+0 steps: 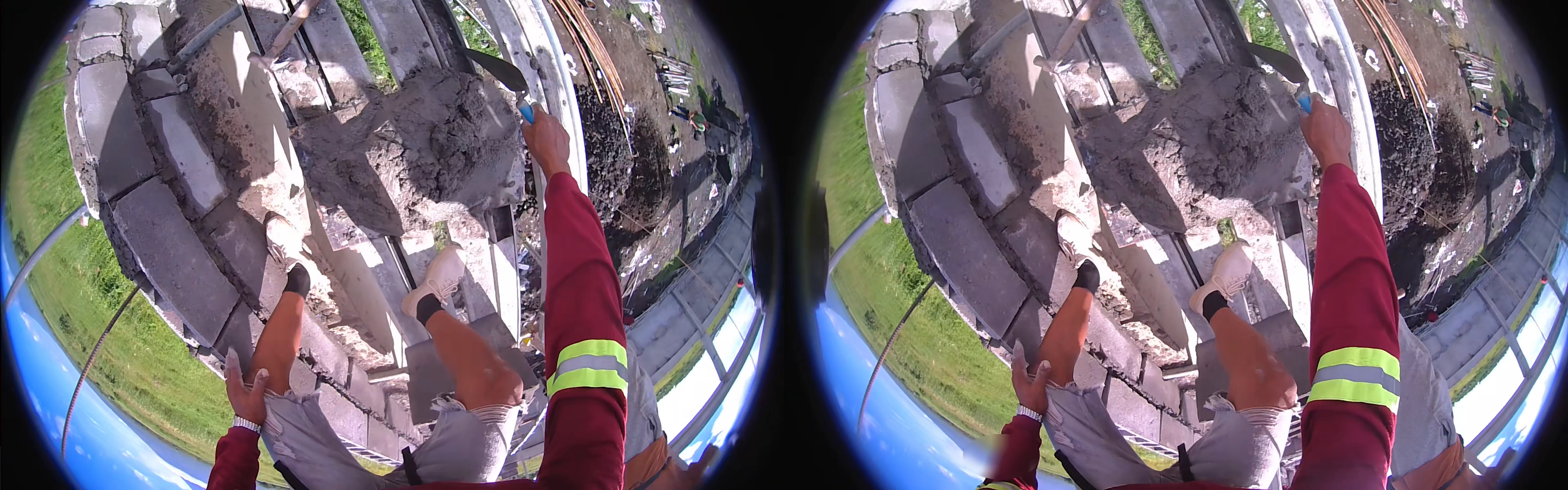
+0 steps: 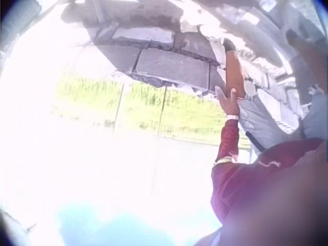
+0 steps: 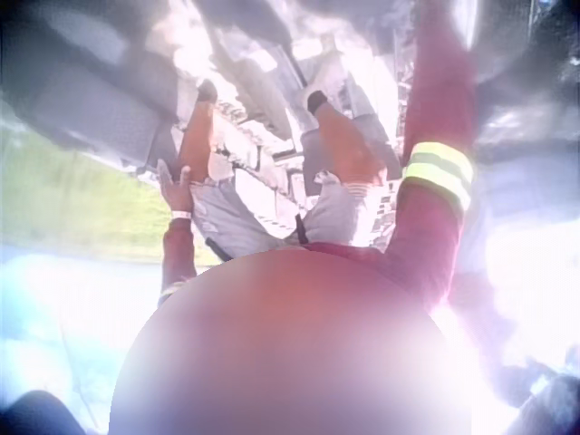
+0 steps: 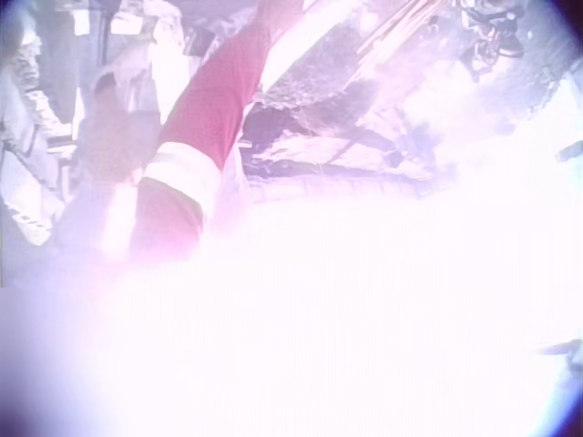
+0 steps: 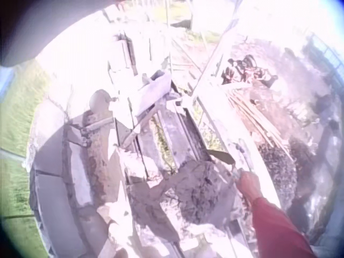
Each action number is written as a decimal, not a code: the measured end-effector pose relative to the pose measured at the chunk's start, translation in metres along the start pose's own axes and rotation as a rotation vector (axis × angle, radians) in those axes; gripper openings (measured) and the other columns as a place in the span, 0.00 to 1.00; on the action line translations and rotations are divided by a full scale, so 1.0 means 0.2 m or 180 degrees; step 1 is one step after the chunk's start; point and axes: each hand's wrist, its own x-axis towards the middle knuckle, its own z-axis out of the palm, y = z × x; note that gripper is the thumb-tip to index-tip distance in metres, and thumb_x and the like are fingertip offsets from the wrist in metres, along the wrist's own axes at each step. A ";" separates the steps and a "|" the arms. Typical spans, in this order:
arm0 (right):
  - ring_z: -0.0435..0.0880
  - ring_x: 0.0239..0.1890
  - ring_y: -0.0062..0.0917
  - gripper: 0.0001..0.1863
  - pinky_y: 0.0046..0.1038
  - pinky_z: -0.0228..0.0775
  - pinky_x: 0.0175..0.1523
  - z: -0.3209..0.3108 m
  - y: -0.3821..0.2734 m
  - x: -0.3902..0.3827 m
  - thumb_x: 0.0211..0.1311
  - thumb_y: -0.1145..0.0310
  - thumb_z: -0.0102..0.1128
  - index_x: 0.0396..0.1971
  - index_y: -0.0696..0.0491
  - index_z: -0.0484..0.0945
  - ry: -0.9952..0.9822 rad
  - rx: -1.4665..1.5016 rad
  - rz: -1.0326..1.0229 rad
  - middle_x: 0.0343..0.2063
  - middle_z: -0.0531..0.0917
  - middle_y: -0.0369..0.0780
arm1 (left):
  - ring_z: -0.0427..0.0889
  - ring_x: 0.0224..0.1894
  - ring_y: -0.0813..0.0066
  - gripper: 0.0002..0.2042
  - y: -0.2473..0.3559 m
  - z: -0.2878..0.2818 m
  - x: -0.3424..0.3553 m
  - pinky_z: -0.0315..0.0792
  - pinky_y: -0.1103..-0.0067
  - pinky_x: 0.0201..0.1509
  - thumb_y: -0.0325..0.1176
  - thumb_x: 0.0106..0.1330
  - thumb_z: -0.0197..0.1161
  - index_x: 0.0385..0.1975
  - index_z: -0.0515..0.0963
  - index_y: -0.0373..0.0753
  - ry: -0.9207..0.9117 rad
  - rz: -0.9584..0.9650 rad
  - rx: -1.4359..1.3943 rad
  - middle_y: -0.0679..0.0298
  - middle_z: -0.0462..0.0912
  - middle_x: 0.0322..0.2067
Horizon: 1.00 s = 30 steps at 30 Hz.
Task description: The person scoops mortar from a bucket with a trowel and spreads it along a row of concrete blocks on scaffolding. They repeatedly apply mortar to the joints and top surfaces of the blocks, smoothing and leveling the material as they work along the wall.
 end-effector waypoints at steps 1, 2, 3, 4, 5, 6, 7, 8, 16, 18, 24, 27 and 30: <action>0.88 0.46 0.51 0.22 0.52 0.78 0.53 0.00 0.00 0.11 0.66 0.61 0.62 0.59 0.51 0.79 0.0051 -0.0035 -0.0256 0.39 0.89 0.52 | 0.54 0.82 0.45 0.43 0.02 -0.02 -0.03 0.48 0.58 0.84 0.47 0.71 0.68 0.78 0.59 0.28 0.0030 -0.0032 0.0049 0.42 0.60 0.79; 0.89 0.45 0.50 0.21 0.51 0.78 0.52 0.02 0.00 0.22 0.67 0.62 0.62 0.58 0.51 0.79 0.0020 -0.0084 -0.0446 0.39 0.89 0.52 | 0.54 0.82 0.45 0.43 0.04 -0.01 -0.04 0.46 0.58 0.85 0.47 0.72 0.67 0.79 0.58 0.27 0.0068 -0.0009 0.0133 0.41 0.59 0.79; 0.89 0.44 0.50 0.20 0.51 0.78 0.51 0.03 -0.02 0.32 0.68 0.63 0.62 0.57 0.52 0.79 0.0044 -0.0222 -0.0799 0.37 0.89 0.51 | 0.53 0.82 0.46 0.42 0.06 -0.02 -0.07 0.46 0.58 0.85 0.47 0.73 0.66 0.79 0.57 0.27 0.0091 -0.0103 0.0126 0.41 0.59 0.79; 0.89 0.43 0.49 0.19 0.50 0.79 0.51 0.05 -0.04 0.40 0.68 0.63 0.62 0.56 0.52 0.79 0.0013 -0.0395 -0.1094 0.36 0.88 0.51 | 0.53 0.82 0.46 0.42 0.09 -0.01 -0.07 0.45 0.58 0.85 0.47 0.73 0.65 0.79 0.57 0.26 0.0130 -0.0128 0.0127 0.41 0.58 0.79; 0.89 0.43 0.48 0.18 0.49 0.80 0.50 0.09 -0.07 0.44 0.68 0.64 0.63 0.55 0.51 0.80 0.0106 -0.0424 -0.1318 0.36 0.89 0.50 | 0.53 0.82 0.46 0.42 0.12 0.01 -0.08 0.45 0.58 0.85 0.48 0.74 0.64 0.79 0.56 0.26 0.0165 -0.0180 0.0139 0.41 0.58 0.79; 0.90 0.43 0.47 0.17 0.48 0.81 0.50 0.12 -0.09 0.47 0.68 0.65 0.63 0.54 0.51 0.80 0.0201 -0.0453 -0.1538 0.36 0.89 0.49 | 0.53 0.82 0.46 0.42 0.14 0.03 -0.07 0.45 0.58 0.85 0.48 0.74 0.63 0.79 0.56 0.26 0.0236 -0.0150 0.0117 0.41 0.58 0.79; 0.91 0.42 0.45 0.16 0.47 0.82 0.50 0.16 -0.09 0.47 0.68 0.66 0.64 0.53 0.50 0.80 0.0355 -0.0467 -0.1761 0.37 0.89 0.47 | 0.54 0.82 0.46 0.42 0.17 0.04 -0.08 0.45 0.59 0.85 0.48 0.74 0.63 0.79 0.55 0.26 0.0274 -0.0160 0.0129 0.41 0.57 0.79; 0.91 0.42 0.46 0.16 0.47 0.82 0.50 0.19 -0.08 0.45 0.67 0.67 0.65 0.54 0.50 0.80 0.0118 -0.0525 -0.1775 0.36 0.89 0.47 | 0.54 0.82 0.46 0.43 0.19 0.05 -0.09 0.45 0.59 0.84 0.48 0.74 0.63 0.79 0.55 0.25 0.0317 -0.0134 0.0158 0.40 0.57 0.79; 0.89 0.44 0.49 0.21 0.51 0.80 0.53 0.02 0.31 0.22 0.65 0.66 0.68 0.57 0.50 0.81 -0.0531 -0.0715 -0.1761 0.39 0.89 0.50 | 0.54 0.82 0.46 0.44 0.30 0.08 -0.07 0.46 0.59 0.84 0.48 0.73 0.64 0.79 0.54 0.25 0.0314 -0.0228 0.0104 0.40 0.57 0.79; 0.88 0.45 0.50 0.21 0.52 0.79 0.54 0.01 0.42 0.14 0.65 0.65 0.67 0.57 0.50 0.81 -0.0381 -0.0354 -0.1150 0.42 0.89 0.51 | 0.54 0.82 0.46 0.44 0.31 0.09 -0.07 0.46 0.59 0.84 0.48 0.73 0.64 0.79 0.54 0.24 0.0247 -0.0094 0.0077 0.39 0.57 0.79; 0.86 0.53 0.54 0.22 0.52 0.76 0.58 0.36 0.36 0.09 0.64 0.64 0.61 0.57 0.54 0.80 -0.0850 0.0452 -0.0290 0.44 0.88 0.56 | 0.54 0.82 0.46 0.43 0.34 0.09 -0.06 0.45 0.58 0.84 0.47 0.73 0.64 0.79 0.55 0.25 0.0149 -0.0084 0.0247 0.40 0.58 0.79; 0.88 0.48 0.52 0.20 0.49 0.76 0.55 0.52 0.21 -0.03 0.57 0.66 0.64 0.48 0.59 0.82 -0.1722 0.1630 -0.0314 0.38 0.88 0.56 | 0.54 0.82 0.46 0.42 0.37 0.09 -0.04 0.45 0.58 0.84 0.47 0.74 0.64 0.79 0.55 0.25 0.0074 -0.0142 0.0379 0.41 0.58 0.79; 0.85 0.29 0.38 0.16 0.41 0.73 0.35 0.57 0.10 -0.19 0.54 0.67 0.66 0.41 0.59 0.83 -0.1889 0.2231 -0.0153 0.27 0.84 0.46 | 0.54 0.82 0.45 0.42 0.38 0.07 -0.03 0.45 0.58 0.84 0.47 0.74 0.63 0.79 0.55 0.26 0.0091 0.0078 0.0377 0.41 0.58 0.79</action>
